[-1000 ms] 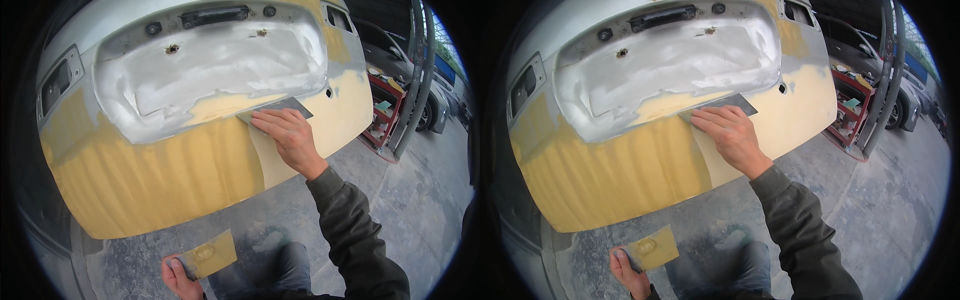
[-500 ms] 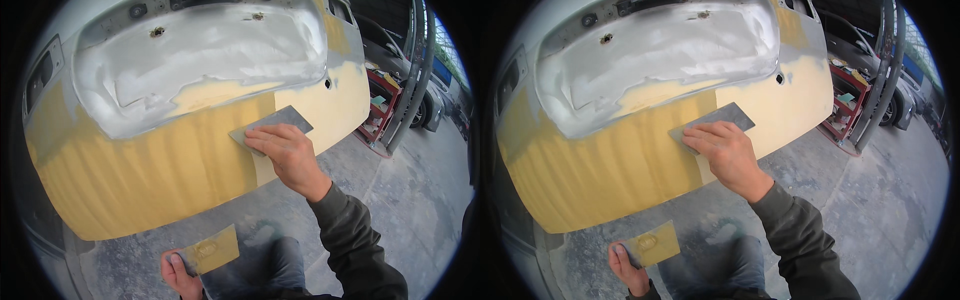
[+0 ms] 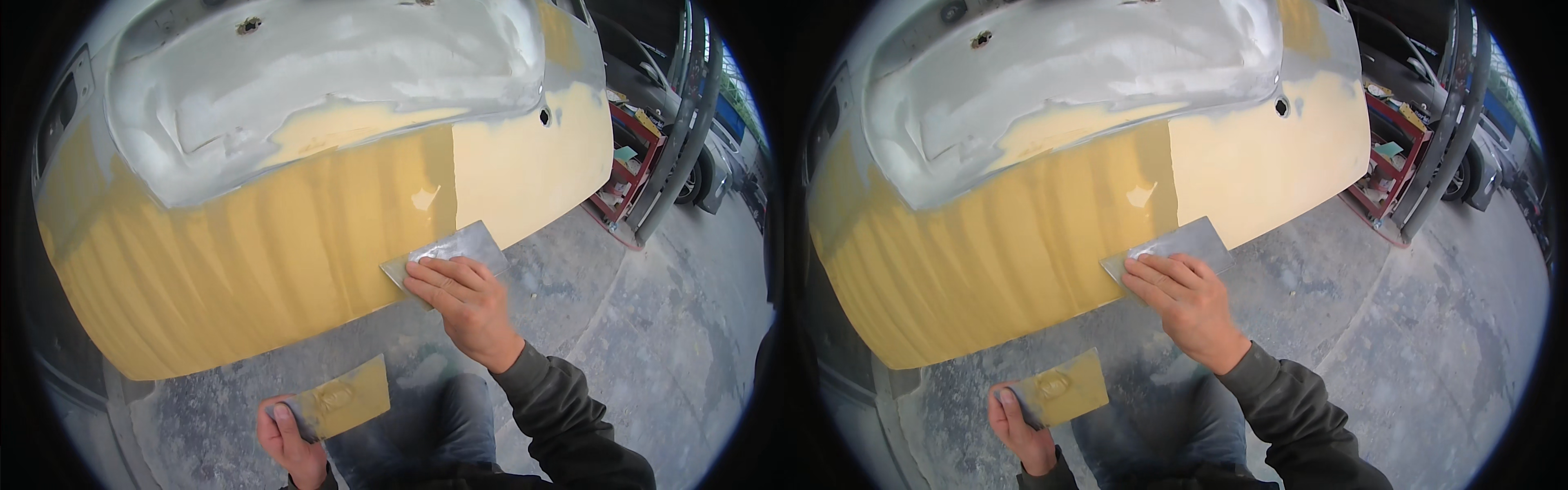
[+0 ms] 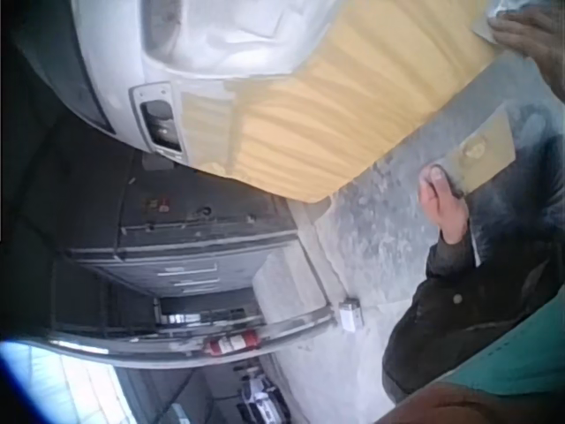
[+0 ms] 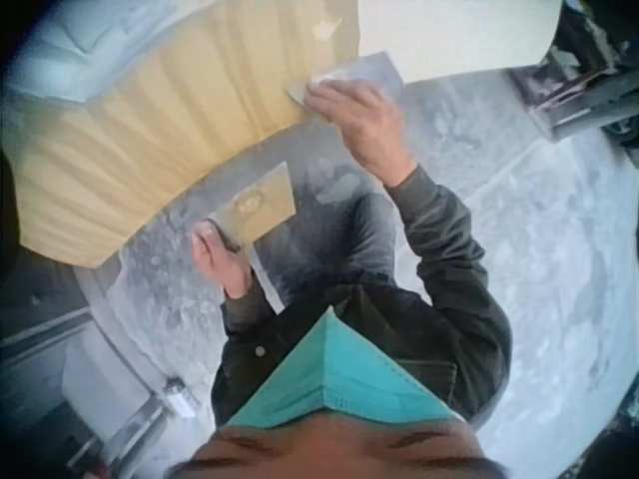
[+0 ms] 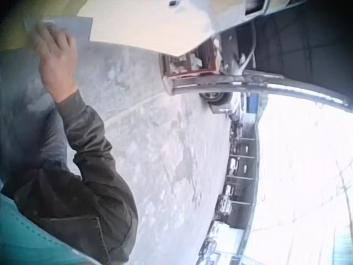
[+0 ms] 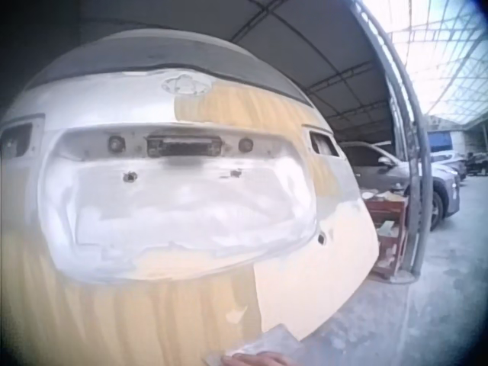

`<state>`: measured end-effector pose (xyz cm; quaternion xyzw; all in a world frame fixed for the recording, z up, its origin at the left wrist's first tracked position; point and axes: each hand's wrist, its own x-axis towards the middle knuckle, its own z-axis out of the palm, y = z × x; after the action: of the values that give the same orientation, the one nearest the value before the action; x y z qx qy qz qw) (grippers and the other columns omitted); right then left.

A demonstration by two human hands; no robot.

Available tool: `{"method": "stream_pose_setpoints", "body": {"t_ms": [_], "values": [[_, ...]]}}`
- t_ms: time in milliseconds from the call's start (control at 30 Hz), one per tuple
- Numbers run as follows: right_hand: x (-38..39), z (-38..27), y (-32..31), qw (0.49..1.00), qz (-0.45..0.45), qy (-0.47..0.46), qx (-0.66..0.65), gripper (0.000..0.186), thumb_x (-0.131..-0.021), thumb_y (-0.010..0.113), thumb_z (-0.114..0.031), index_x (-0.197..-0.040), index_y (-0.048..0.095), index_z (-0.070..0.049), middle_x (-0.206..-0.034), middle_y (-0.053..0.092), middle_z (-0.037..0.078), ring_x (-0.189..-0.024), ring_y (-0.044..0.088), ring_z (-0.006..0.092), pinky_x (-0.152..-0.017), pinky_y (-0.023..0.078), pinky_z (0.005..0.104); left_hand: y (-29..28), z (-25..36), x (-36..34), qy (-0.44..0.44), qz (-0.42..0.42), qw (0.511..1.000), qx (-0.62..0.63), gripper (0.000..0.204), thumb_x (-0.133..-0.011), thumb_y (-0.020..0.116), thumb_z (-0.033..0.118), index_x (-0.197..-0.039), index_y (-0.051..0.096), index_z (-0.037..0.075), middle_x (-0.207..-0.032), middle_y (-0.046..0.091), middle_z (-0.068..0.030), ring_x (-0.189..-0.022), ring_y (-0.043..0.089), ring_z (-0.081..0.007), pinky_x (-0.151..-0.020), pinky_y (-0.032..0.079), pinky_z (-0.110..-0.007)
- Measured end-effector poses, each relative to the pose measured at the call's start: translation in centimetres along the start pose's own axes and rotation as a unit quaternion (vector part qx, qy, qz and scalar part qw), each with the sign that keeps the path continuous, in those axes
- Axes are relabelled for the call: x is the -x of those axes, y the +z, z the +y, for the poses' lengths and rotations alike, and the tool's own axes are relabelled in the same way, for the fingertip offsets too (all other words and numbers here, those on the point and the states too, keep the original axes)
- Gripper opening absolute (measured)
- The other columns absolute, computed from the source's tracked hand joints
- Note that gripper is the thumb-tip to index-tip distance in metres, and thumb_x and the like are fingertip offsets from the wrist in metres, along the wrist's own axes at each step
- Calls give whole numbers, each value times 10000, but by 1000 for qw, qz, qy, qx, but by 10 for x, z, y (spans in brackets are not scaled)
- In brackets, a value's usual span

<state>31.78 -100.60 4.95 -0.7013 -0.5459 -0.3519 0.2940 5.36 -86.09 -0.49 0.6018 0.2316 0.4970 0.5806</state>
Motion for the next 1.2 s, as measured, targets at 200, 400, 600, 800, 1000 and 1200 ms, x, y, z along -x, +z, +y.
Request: {"method": "stream_pose_setpoints", "body": {"t_ms": [200,400,600,800,1000,1200], "values": [[26,-9,10,1000,8,7,-5,370,-845,662,43,-1160,798,-97,-1252,787,32,-1163,730,223,-956,558,398,-2,9,3,4,-6,1000,-28,279,-1153,499,271,-1032,575,32,-908,579,-16,-841,530,-90,-779,444,-265],[-15,10,-20,995,68,-52,42,391,-839,659,12,-1199,777,-84,-1281,771,52,-1181,718,230,-970,538,392,-4,20,0,23,5,999,-24,290,-1156,488,282,-1020,565,38,-891,555,-5,-821,499,-80,-748,425,-264],[-53,32,-12,995,76,-57,31,403,-840,653,48,-1197,780,-89,-1279,777,62,-1173,730,255,-973,545,412,-7,19,-4,17,22,1000,1,292,-1154,491,283,-1001,558,43,-880,541,1,-816,489,-75,-748,419,-259],[-24,23,-16,997,52,-55,33,401,-829,658,38,-1181,790,-103,-1239,792,48,-1158,740,252,-988,547,397,-2,21,-4,27,-2,999,-22,287,-1153,491,274,-1009,569,39,-883,548,-3,-819,497,-78,-750,422,-260],[-93,45,-41,991,95,-83,37,392,-845,659,45,-1189,783,-94,-1222,791,49,-1145,735,252,-961,540,392,-5,18,-3,30,23,999,3,284,-1152,487,264,-1005,570,35,-883,550,-4,-813,490,-79,-743,415,-258],[-119,52,-30,992,85,-92,23,345,-861,641,8,-1163,785,-79,-1224,789,33,-1144,723,229,-986,538,390,-11,17,-6,32,24,999,-22,284,-1152,482,261,-998,565,36,-879,549,-4,-812,491,-79,-745,417,-257]]}}
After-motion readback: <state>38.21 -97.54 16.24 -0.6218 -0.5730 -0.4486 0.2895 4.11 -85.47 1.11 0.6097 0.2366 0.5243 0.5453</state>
